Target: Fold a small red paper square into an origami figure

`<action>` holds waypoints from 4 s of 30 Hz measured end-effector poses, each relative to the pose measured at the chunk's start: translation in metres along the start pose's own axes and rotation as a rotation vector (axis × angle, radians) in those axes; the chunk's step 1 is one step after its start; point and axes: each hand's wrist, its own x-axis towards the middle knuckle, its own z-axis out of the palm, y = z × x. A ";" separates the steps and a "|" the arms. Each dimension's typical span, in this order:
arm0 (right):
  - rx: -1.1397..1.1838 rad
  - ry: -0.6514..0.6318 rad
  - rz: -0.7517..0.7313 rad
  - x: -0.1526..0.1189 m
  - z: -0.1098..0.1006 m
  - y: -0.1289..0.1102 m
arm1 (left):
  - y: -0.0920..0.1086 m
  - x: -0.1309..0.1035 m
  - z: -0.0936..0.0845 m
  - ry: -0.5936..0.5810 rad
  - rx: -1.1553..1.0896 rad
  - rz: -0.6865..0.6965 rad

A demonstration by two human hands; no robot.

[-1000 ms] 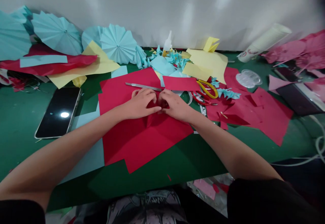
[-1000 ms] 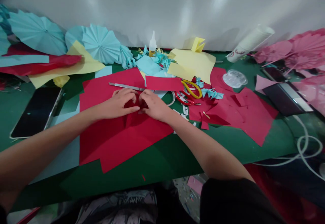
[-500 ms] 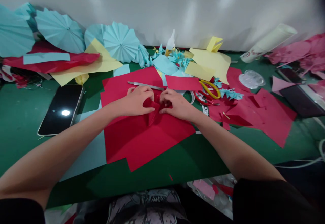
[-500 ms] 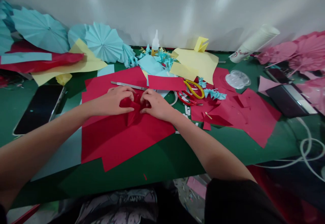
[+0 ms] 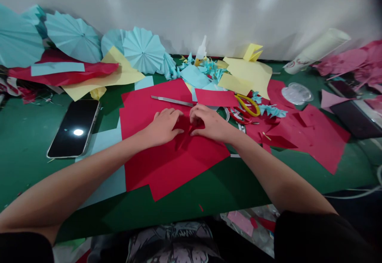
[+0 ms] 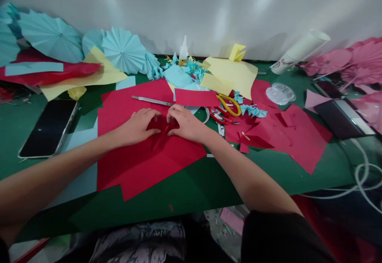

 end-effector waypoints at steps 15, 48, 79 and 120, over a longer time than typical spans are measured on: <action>-0.080 0.014 -0.058 -0.001 0.012 -0.001 | 0.011 -0.015 0.001 -0.017 0.000 0.097; 0.010 -0.114 0.230 -0.003 0.000 -0.014 | 0.013 -0.053 0.021 0.236 -0.051 0.061; 0.080 -0.023 0.211 -0.004 0.012 -0.016 | 0.012 -0.054 0.014 0.123 -0.133 0.042; -0.289 -0.020 0.069 0.001 0.027 -0.010 | 0.011 -0.080 0.023 0.430 0.220 0.432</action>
